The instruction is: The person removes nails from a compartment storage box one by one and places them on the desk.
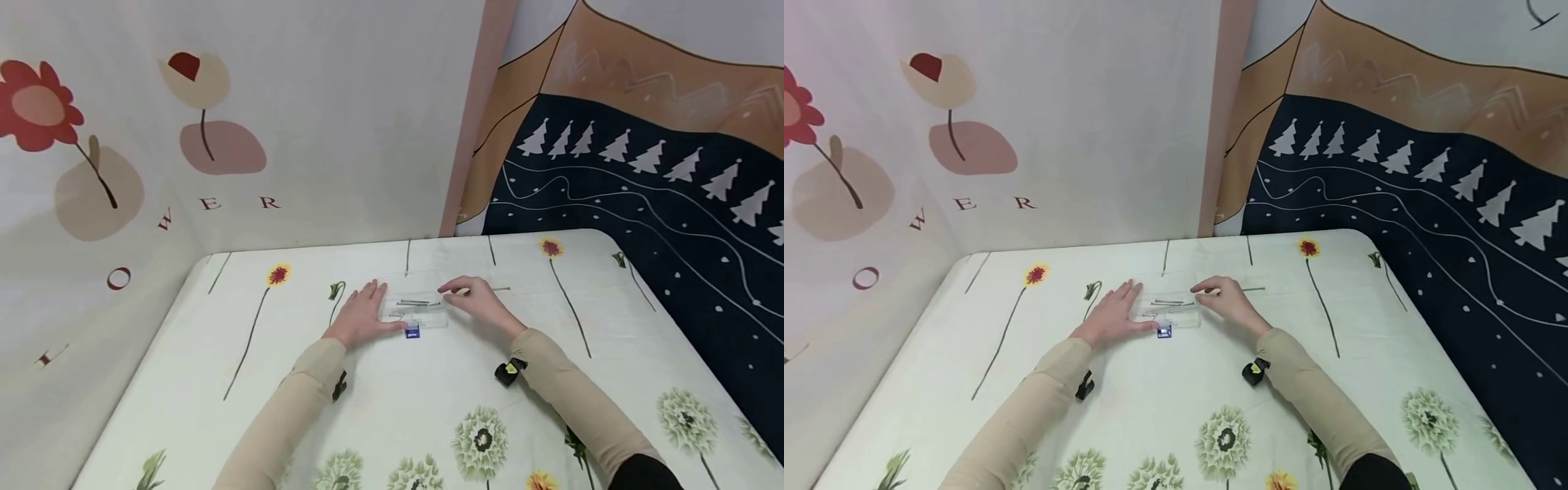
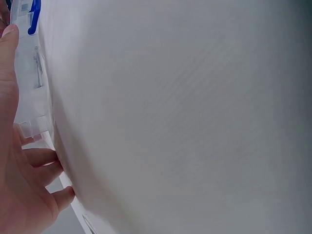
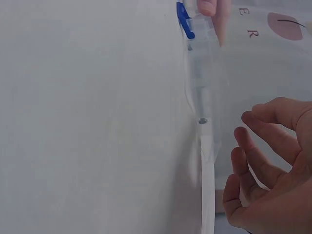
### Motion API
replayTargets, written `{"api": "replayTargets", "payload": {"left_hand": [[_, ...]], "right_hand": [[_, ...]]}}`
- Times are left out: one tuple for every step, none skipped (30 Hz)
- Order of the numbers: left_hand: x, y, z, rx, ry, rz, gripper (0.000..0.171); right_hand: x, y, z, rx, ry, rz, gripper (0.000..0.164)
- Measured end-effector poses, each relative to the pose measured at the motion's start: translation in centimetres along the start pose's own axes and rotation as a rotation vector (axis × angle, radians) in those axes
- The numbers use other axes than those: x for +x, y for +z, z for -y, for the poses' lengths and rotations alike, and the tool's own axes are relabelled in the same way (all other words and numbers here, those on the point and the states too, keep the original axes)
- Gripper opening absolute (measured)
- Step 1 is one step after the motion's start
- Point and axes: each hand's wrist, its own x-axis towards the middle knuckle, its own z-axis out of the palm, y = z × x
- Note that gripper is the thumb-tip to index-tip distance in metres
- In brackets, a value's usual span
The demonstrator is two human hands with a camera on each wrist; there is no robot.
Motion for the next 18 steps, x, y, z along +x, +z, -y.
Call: {"api": "replayTargets", "payload": {"left_hand": [[0.0, 0.1, 0.0, 0.006, -0.005, 0.002, 0.111], [0.1, 0.1, 0.0, 0.008, -0.006, 0.003, 0.111], [0.1, 0.1, 0.0, 0.012, -0.008, 0.002, 0.111], [0.1, 0.1, 0.0, 0.017, -0.008, 0.001, 0.111], [0.1, 0.0, 0.0, 0.024, -0.007, 0.001, 0.111], [0.1, 0.0, -0.1, 0.025, -0.005, 0.001, 0.111], [0.0, 0.0, -0.1, 0.025, -0.003, 0.001, 0.111], [0.0, -0.1, -0.1, 0.024, -0.003, 0.004, 0.111], [0.0, -0.1, -0.1, 0.025, -0.003, 0.006, 0.110], [0.0, -0.1, -0.1, 0.024, -0.004, 0.009, 0.110], [0.0, -0.1, -0.2, 0.022, -0.006, 0.013, 0.109], [0.0, -0.1, -0.2, 0.021, -0.007, 0.015, 0.109], [0.0, -0.1, -0.2, 0.020, -0.009, 0.015, 0.108], [0.0, -0.1, -0.2, 0.019, -0.010, 0.016, 0.108], [0.0, -0.1, -0.2, 0.020, -0.010, 0.015, 0.108], [0.0, -0.1, -0.2, 0.021, -0.009, 0.013, 0.108], [0.0, -0.1, -0.2, 0.021, -0.009, 0.010, 0.108], [0.1, -0.1, -0.2, 0.021, -0.009, 0.008, 0.108]], "right_hand": [[0.1, 0.1, 0.0, -0.005, 0.004, 0.014, 0.019], [0.2, 0.3, 0.1, -0.017, 0.006, 0.029, 0.019], [0.2, 0.5, 0.1, -0.026, 0.009, 0.045, 0.019], [0.3, 0.7, 0.1, -0.037, 0.007, 0.059, 0.020], [0.3, 0.8, 0.1, -0.056, 0.005, 0.071, 0.020], [0.4, 1.0, 0.1, -0.075, 0.004, 0.082, 0.021], [0.5, 1.2, 0.1, -0.095, 0.007, 0.091, 0.021], [0.5, 1.4, 0.1, -0.110, 0.009, 0.101, 0.021], [0.6, 1.5, 0.1, -0.118, 0.012, 0.110, 0.022], [0.7, 1.7, 0.1, -0.125, 0.016, 0.118, 0.022], [0.7, 1.8, 0.1, -0.130, 0.010, 0.126, 0.023], [0.8, 1.9, 0.2, -0.126, 0.008, 0.132, 0.023], [0.8, 2.0, 0.2, -0.125, 0.007, 0.136, 0.024], [0.9, 2.0, 0.3, -0.125, 0.003, 0.138, 0.024], [0.9, 2.1, 0.4, -0.124, 0.004, 0.141, 0.025], [0.9, 2.1, 0.4, -0.122, 0.006, 0.144, 0.025], [1.0, 2.2, 0.6, -0.121, 0.005, 0.149, 0.026], [1.1, 2.2, 0.6, -0.118, 0.017, 0.154, 0.026]]}}
